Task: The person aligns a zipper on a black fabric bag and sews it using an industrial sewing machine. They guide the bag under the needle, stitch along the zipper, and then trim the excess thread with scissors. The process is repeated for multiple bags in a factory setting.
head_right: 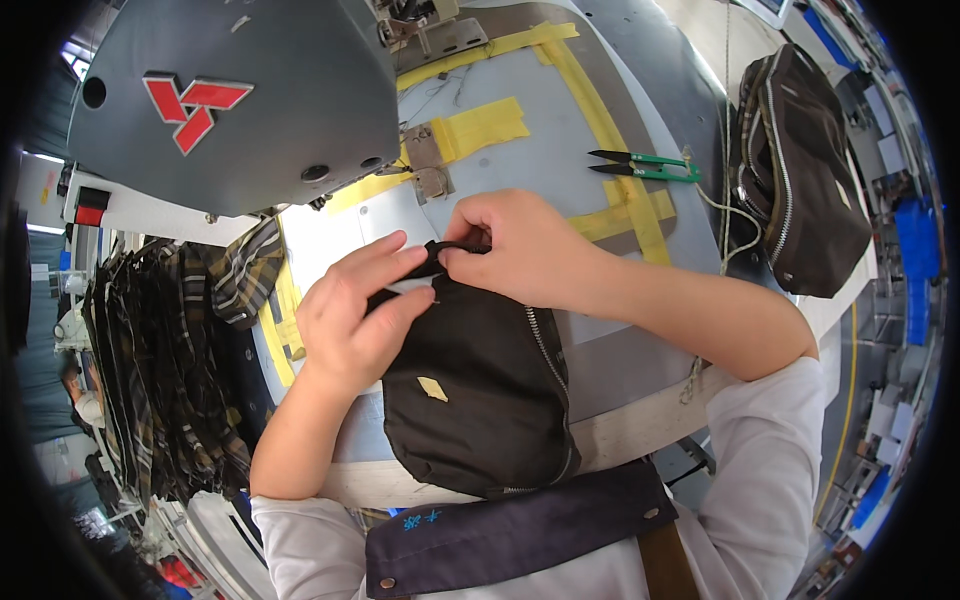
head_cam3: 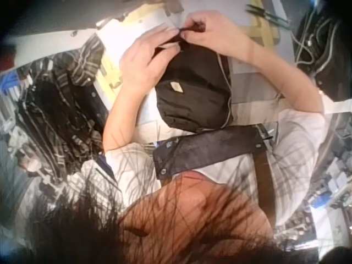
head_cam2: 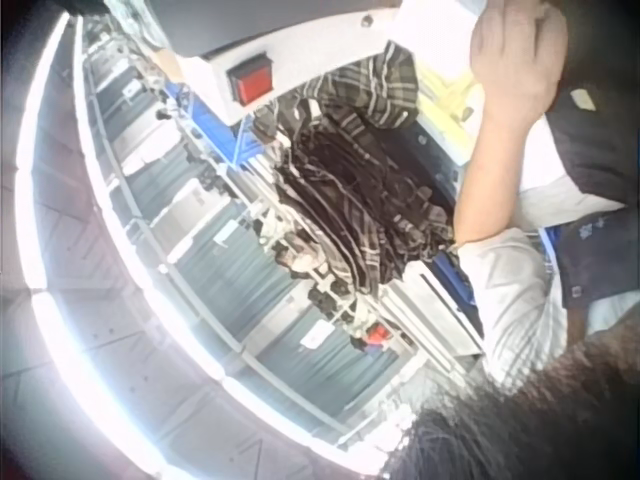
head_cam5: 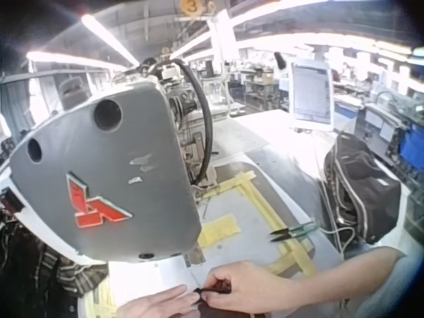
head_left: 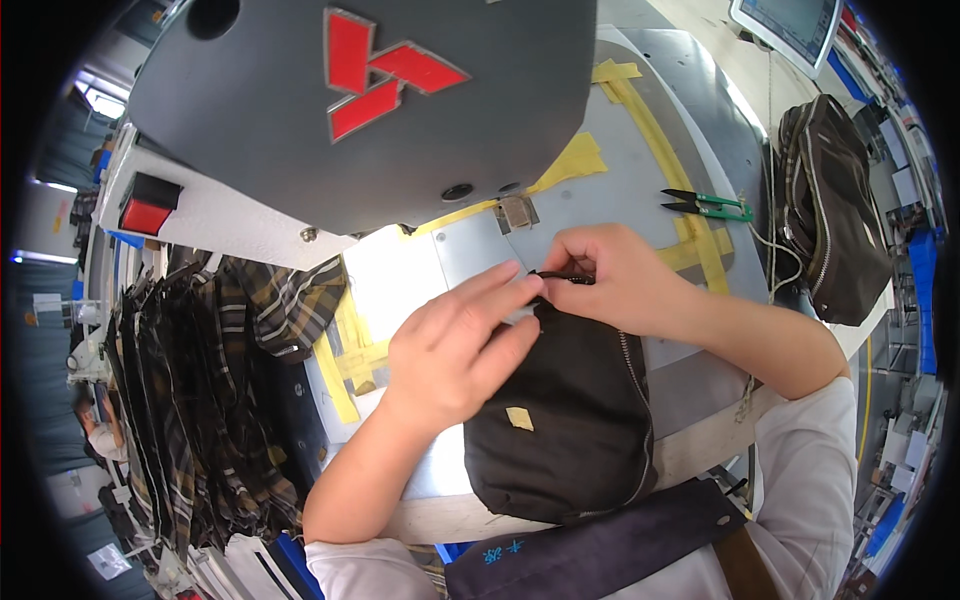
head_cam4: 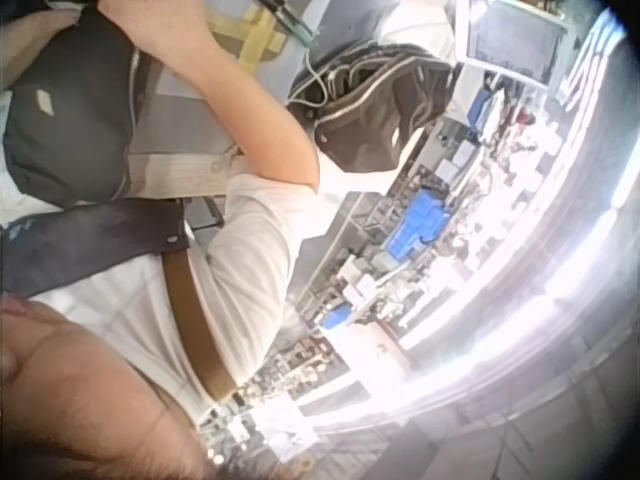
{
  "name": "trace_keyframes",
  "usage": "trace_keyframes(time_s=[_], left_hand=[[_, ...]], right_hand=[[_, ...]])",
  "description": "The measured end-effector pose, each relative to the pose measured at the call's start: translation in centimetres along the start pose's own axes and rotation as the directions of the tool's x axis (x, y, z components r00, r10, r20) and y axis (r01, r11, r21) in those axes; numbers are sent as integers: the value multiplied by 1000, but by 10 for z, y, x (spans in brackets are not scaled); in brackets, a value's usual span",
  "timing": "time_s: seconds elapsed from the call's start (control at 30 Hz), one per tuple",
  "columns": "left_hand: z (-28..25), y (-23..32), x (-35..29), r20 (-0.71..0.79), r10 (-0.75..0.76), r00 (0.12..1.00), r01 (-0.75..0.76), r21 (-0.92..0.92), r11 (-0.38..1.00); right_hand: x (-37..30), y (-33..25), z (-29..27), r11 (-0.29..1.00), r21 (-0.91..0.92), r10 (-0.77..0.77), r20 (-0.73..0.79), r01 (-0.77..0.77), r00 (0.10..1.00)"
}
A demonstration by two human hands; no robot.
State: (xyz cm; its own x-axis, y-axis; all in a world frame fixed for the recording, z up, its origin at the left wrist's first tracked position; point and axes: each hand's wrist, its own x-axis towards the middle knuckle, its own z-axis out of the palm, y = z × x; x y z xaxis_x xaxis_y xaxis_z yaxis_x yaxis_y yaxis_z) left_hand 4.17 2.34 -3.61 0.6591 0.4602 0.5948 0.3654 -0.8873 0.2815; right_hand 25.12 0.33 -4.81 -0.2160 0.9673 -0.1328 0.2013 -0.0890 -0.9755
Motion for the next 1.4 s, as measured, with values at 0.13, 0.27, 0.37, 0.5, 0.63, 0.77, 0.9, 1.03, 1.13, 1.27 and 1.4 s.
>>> trace_keyframes(time_s=[0.13,0.27,0.37,0.5,0.63,0.77,0.9,1.03,1.13,1.27,1.4], left_hand=[[6,1,-1,77,-322,943,331,-210,920],[2,1,0,389,-656,647,750,-480,455],[0,-2,0,454,-642,618,772,-505,385],[-5,6,5,371,-585,721,691,-322,648],[1,0,-1,354,-625,696,712,-447,541],[0,-3,-1,386,-643,662,737,-489,466],[0,-2,0,392,-644,657,744,-474,471],[-1,-4,0,431,-640,636,761,-486,429],[0,-3,0,429,-638,640,754,-512,412],[1,-3,-3,365,-627,688,703,-547,454],[6,-8,-7,277,-674,684,692,-538,481]], right_hand=[[-4,-2,1,999,-36,-26,39,28,999],[-8,-9,2,993,-91,-63,58,68,996],[-8,-12,-1,977,-153,-137,88,149,987],[-3,-13,-3,921,-315,-190,148,228,971],[1,-13,-5,964,-228,-107,146,139,983],[3,-11,-7,997,-65,46,157,-37,987],[1,-2,-6,999,33,-38,129,34,991],[0,-6,-9,999,44,5,176,-12,984],[0,-8,-9,998,49,35,176,-45,984],[0,-12,-5,940,-276,-161,162,201,974],[4,-11,-5,974,-212,-53,127,79,991]])
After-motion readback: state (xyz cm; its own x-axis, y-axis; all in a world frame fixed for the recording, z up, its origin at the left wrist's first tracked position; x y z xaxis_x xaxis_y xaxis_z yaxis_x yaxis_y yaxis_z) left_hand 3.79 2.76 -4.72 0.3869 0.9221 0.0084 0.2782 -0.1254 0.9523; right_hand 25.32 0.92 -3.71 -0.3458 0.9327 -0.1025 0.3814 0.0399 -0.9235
